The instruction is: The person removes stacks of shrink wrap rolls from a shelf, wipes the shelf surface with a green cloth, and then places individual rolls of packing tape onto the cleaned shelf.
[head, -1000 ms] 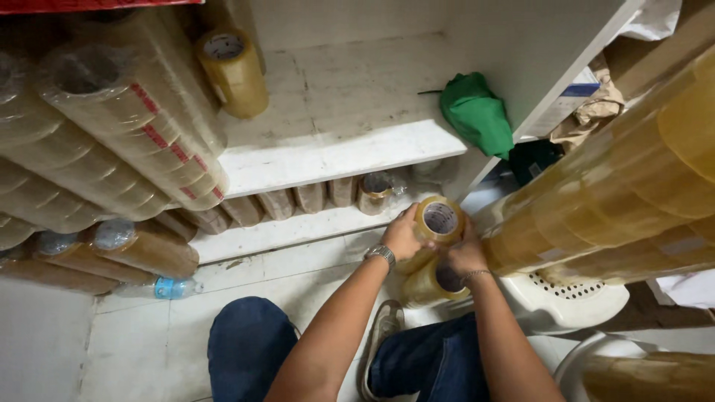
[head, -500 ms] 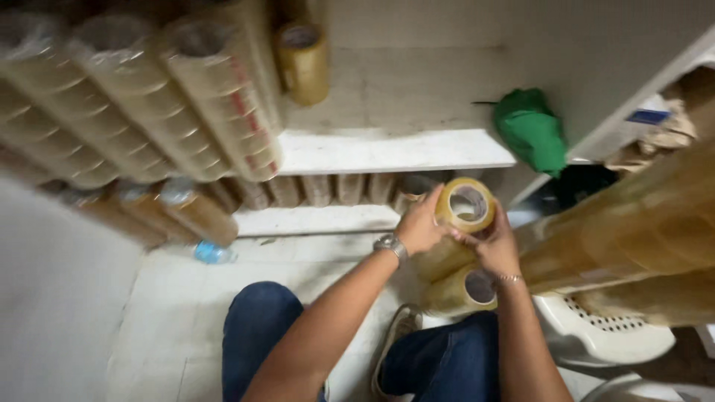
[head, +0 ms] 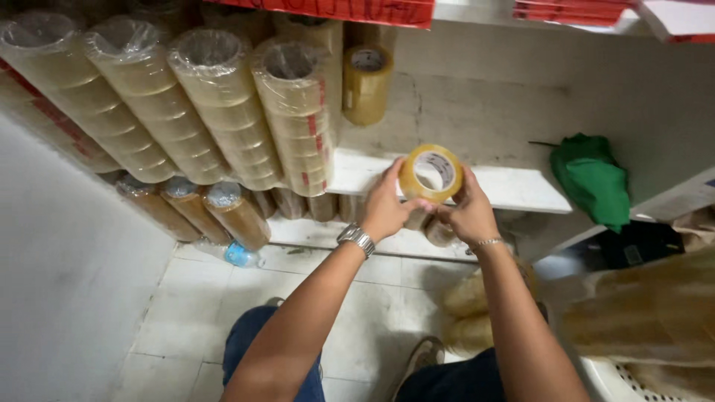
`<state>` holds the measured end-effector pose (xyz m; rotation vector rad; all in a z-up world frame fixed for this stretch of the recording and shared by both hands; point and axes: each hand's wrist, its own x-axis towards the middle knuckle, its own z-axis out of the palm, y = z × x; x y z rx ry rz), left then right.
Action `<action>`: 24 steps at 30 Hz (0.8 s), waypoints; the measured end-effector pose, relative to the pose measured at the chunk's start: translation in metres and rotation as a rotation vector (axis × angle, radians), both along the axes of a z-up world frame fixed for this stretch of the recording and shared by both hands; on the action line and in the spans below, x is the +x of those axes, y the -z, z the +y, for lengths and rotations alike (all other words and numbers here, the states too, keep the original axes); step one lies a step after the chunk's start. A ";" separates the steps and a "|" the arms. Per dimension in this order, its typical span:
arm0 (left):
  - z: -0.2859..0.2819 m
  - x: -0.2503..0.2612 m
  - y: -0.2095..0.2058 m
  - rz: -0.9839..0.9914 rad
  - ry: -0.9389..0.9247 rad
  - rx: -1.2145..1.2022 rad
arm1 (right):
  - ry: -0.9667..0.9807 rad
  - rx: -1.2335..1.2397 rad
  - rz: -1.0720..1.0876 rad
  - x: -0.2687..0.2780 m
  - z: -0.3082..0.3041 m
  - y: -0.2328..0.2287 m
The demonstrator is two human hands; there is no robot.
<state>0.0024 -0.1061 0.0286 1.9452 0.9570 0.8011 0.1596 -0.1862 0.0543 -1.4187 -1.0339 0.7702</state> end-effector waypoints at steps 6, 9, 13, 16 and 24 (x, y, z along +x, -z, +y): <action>0.042 -0.021 0.004 -0.296 -0.145 -0.106 | -0.058 -0.047 -0.228 -0.034 0.056 -0.032; 0.052 -0.024 0.000 -0.426 -0.203 -0.064 | -0.101 0.008 -0.173 -0.042 0.081 -0.038; 0.071 -0.021 -0.002 -0.447 -0.271 0.022 | -0.101 0.047 -0.208 -0.036 0.106 -0.034; 0.071 -0.018 -0.016 -0.408 -0.303 0.076 | -0.083 0.054 -0.205 -0.037 0.115 -0.043; 0.116 0.013 -0.046 -0.282 -0.452 0.006 | -0.013 0.037 -0.347 -0.034 0.165 -0.080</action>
